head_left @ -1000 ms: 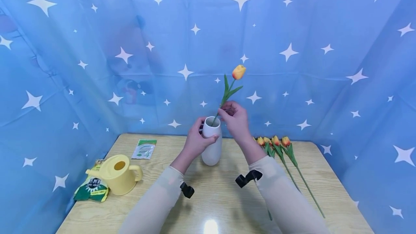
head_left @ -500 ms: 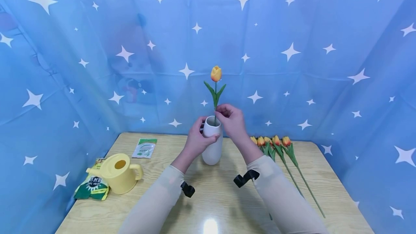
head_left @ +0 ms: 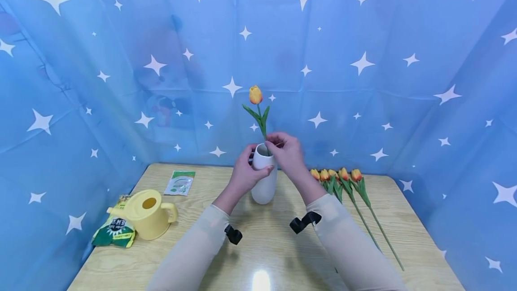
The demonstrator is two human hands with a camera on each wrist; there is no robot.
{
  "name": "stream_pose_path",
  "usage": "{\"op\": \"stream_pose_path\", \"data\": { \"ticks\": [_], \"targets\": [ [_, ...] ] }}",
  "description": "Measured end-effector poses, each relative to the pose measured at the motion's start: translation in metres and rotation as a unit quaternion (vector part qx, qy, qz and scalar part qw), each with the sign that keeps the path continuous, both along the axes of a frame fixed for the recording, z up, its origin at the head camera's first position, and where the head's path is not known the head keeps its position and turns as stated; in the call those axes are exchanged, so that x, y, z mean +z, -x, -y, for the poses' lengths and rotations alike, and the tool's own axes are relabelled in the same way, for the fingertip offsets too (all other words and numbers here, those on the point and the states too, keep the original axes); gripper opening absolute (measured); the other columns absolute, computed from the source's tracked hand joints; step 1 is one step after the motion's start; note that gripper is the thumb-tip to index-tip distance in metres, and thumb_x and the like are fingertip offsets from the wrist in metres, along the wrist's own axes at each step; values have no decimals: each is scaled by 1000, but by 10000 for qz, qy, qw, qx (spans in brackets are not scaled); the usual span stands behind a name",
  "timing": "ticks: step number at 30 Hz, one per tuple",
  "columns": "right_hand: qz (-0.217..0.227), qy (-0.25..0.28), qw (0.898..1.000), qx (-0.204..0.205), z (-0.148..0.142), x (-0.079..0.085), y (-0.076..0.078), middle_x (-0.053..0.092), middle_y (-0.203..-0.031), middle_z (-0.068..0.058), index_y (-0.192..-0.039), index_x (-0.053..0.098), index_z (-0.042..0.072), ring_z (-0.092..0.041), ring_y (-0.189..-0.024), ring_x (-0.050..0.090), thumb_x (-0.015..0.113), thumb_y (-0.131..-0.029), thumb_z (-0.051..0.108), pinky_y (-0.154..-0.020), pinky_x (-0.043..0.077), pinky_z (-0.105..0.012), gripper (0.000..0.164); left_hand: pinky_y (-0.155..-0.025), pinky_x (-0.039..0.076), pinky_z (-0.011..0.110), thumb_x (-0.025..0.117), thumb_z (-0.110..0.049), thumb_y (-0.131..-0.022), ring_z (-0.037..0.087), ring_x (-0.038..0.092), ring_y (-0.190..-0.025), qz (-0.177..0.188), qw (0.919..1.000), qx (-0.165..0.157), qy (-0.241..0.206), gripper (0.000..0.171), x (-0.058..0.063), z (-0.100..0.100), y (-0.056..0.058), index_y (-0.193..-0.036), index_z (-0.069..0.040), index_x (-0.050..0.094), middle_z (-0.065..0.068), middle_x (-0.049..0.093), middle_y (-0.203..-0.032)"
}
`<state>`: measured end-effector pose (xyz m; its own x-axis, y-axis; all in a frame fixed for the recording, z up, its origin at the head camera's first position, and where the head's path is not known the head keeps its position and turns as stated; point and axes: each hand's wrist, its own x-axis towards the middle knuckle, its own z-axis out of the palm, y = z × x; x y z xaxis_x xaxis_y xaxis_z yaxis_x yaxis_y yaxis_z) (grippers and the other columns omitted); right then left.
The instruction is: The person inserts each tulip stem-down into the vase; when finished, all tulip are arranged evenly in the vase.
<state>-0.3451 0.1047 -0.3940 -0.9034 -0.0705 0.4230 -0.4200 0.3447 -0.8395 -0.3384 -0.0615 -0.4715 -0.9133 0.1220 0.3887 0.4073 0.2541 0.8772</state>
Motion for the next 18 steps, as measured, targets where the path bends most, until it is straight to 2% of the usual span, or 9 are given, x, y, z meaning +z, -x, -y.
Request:
{"op": "stream_pose_path", "data": {
  "ticks": [6, 11, 18],
  "targets": [
    [-102, 110, 9998, 126, -4, -4, -1, 77, -115, -15, -129, 79, 2, -30, -104, 72, 80, -103, 11, -95, 60, -46, 28, -98, 59, 56, 91, -33, -88, 27, 67, -119, -101, 9999, -45, -40, 67, -1, -1, 1, -145, -20, 58, 4, 67, -134],
    [57, 261, 9994, 212, -11, -7, -5, 74, -125, -20, -136, 76, 7, -28, -113, 69, 83, -103, 20, -100, 57, -48, 36, -97, 60, 57, 91, -33, -88, 27, 68, -118, -75, 9999, -76, -70, 67, -1, 0, 1, -144, -21, 58, 3, 68, -133],
    [86, 271, 9994, 200, -17, -8, -12, 74, -124, -16, -133, 76, 7, -29, -113, 67, 82, -103, 22, -100, 55, -47, 34, -98, 60, 59, 91, -35, -88, 28, 68, -119, 24, 10000, -27, -66, 66, -1, 1, 1, -143, -22, 57, 3, 67, -133]
  ]
}}
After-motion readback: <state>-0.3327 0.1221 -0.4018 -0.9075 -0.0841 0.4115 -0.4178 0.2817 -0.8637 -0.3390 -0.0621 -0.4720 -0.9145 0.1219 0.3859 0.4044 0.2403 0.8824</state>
